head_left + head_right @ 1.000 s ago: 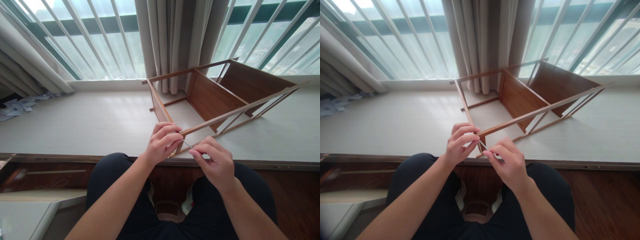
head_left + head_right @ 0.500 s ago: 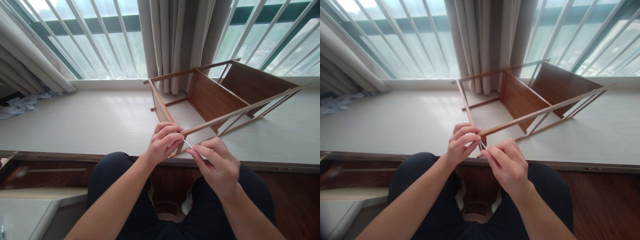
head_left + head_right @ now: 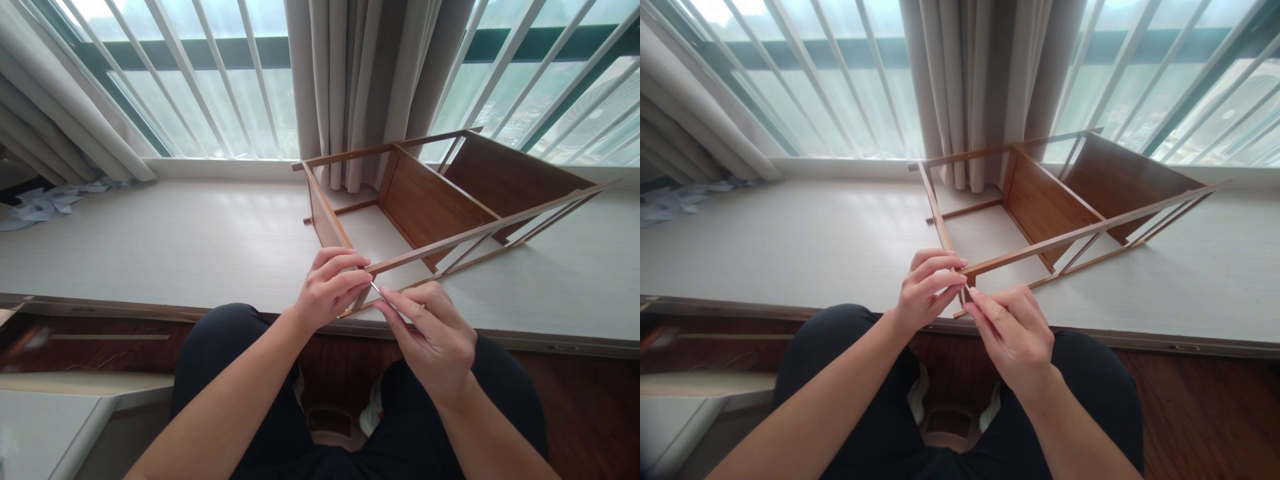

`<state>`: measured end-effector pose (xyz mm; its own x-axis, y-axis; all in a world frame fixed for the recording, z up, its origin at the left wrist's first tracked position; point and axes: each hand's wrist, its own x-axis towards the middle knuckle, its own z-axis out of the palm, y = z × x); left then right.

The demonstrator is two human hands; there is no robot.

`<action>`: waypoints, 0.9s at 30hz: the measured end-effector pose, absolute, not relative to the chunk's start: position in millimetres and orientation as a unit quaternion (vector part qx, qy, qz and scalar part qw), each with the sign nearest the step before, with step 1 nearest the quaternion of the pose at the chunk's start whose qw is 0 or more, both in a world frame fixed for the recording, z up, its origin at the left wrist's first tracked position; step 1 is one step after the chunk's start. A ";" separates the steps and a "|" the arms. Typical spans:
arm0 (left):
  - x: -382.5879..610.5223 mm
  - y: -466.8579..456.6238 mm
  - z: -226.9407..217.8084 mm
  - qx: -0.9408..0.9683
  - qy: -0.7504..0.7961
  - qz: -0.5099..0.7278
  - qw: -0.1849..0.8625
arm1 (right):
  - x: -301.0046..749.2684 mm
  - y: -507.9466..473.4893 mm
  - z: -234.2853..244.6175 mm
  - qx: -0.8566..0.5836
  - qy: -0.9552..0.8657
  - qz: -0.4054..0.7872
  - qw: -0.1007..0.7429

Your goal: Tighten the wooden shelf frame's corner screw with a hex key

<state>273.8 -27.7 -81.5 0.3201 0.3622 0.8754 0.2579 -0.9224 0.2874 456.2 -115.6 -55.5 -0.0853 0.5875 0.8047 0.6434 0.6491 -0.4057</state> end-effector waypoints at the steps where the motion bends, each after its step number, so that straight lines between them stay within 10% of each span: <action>1: 274.0 -27.7 -81.6 0.810 0.191 0.552 0.048 | 456.3 -115.1 -56.4 -0.416 -0.736 -0.024 0.533; 27: 275.7 -28.3 -85.3 0.806 0.181 0.562 0.032 | 442.5 -112.4 -79.6 -0.438 -0.694 0.160 0.548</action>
